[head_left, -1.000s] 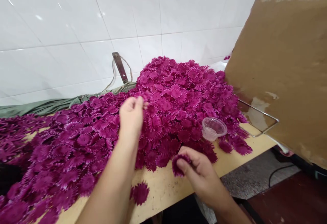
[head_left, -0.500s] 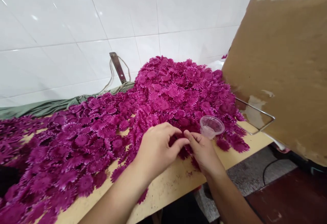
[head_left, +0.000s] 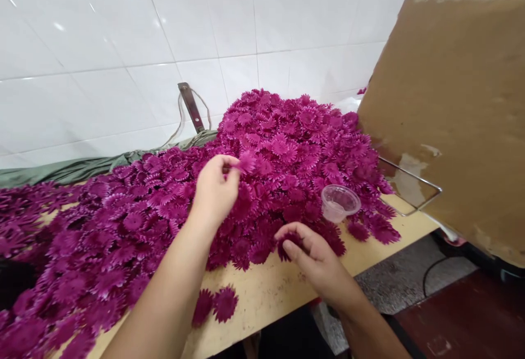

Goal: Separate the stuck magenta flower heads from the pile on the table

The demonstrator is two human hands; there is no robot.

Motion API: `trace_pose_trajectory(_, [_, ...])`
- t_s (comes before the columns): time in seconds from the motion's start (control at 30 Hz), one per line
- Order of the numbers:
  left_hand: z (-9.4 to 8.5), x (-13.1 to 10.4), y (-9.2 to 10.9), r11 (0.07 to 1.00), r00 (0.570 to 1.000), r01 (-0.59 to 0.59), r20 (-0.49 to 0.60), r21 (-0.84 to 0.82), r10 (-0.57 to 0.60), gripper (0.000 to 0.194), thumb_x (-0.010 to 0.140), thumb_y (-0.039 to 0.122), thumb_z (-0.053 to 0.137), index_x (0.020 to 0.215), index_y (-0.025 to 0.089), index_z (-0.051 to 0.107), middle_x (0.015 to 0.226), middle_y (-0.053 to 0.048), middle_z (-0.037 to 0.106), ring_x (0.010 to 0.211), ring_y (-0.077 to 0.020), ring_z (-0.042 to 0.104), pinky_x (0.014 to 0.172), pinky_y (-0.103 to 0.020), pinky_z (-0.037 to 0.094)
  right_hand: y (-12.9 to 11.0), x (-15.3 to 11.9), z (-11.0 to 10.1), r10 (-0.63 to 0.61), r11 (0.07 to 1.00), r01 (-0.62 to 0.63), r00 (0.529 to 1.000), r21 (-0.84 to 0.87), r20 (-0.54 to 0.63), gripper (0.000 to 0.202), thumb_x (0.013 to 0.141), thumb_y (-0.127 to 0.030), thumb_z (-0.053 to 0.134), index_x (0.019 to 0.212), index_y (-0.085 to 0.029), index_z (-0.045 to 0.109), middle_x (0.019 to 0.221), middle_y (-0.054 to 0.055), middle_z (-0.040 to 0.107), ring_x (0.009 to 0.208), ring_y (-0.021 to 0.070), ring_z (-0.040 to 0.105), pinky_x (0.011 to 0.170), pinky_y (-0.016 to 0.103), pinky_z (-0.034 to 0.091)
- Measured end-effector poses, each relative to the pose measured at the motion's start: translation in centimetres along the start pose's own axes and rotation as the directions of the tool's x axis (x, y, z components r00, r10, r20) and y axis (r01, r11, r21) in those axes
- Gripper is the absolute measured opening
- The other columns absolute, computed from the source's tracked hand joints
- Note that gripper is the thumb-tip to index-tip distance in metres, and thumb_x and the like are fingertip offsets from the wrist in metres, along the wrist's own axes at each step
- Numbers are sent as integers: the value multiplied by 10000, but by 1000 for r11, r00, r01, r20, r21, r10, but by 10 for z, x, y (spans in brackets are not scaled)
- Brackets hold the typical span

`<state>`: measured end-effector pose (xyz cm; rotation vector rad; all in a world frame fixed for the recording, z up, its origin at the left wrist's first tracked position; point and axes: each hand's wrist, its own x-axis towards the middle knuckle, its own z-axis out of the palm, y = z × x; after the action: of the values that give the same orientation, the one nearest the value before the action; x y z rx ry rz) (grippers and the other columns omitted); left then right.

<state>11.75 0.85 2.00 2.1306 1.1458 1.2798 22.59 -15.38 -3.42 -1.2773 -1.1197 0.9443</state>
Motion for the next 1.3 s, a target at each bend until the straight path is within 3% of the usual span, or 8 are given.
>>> trace_pose_trajectory(0.23, [-3, -56, 8, 977, 972, -184, 168, 111, 164, 247, 798, 156, 447, 1009, 167, 575, 995, -80, 617, 949, -201, 572, 890, -381, 439, 8, 18, -2, -8, 999, 3, 993, -45, -116, 219, 787, -373, 494, 735, -164, 536, 639, -7, 505, 590, 111, 445, 569, 237, 376])
trace_pose_trajectory(0.37, [-2, -96, 16, 998, 913, 14, 407, -69, 15, 209, 804, 284, 515, 968, 205, 618, 922, -43, 658, 816, -173, 612, 745, -309, 500, 10, 27, 6, 5, 989, -34, 981, -146, -193, 359, 778, -461, 462, 550, -187, 414, 506, -44, 371, 491, 92, 354, 466, 226, 299])
trace_pose_trajectory(0.53, [12, -108, 16, 926, 915, 258, 378, -274, -142, 215, 781, 272, 502, 893, 157, 646, 884, -78, 684, 827, -195, 625, 765, -307, 492, 12, 31, 17, -79, 935, 7, 979, -356, -188, 385, 848, -446, 365, 563, -191, 408, 522, -24, 439, 506, 106, 413, 483, 230, 307])
trace_pose_trajectory(0.77, [8, -103, 10, 881, 913, 348, 329, -319, -242, 180, 752, 190, 473, 752, 163, 651, 680, -28, 662, 651, -157, 594, 633, -255, 466, -4, 31, 20, -411, 508, 225, 912, -831, -5, 381, 898, -292, 317, 581, -191, 503, 594, 46, 556, 597, 171, 517, 582, 280, 346])
trace_pose_trajectory(0.87, [-3, -110, 13, 852, 895, 400, 344, -337, -284, 113, 724, 209, 529, 684, 159, 622, 578, 2, 602, 529, -119, 508, 522, -222, 405, -29, 50, -3, -516, 402, 157, 853, -902, -82, 329, 864, -276, 376, 589, -196, 538, 607, 62, 567, 626, 200, 533, 605, 305, 359])
trace_pose_trajectory(0.97, [-14, -116, 12, 729, 827, 543, 415, -417, -379, 85, 672, 225, 599, 631, 151, 608, 525, 14, 569, 497, -100, 477, 494, -207, 380, -57, 81, -29, -564, 458, -15, 768, -889, -304, 340, 868, -277, 330, 625, -187, 551, 583, 63, 542, 577, 202, 515, 575, 326, 364])
trace_pose_trajectory(1.13, [-20, -104, 4, 518, 777, 628, 449, -581, -440, 189, 579, 258, 708, 700, 141, 622, 572, 11, 601, 503, -86, 491, 499, -197, 385, -65, 118, -25, -504, 533, 60, 823, -844, -260, 299, 740, -247, 547, 1015, -134, 577, 891, 130, 610, 792, 255, 575, 719, 404, 444])
trace_pose_trajectory(1.3, [-11, -95, -8, 528, 765, 642, 424, -556, -484, 284, 527, 344, 722, 518, 152, 513, 408, 58, 467, 398, -62, 391, 414, -185, 291, -46, 82, 7, -482, 592, 240, 871, -769, -99, 387, 779, -290, 531, 1136, -139, 533, 1062, 149, 581, 922, 252, 567, 802, 419, 461])
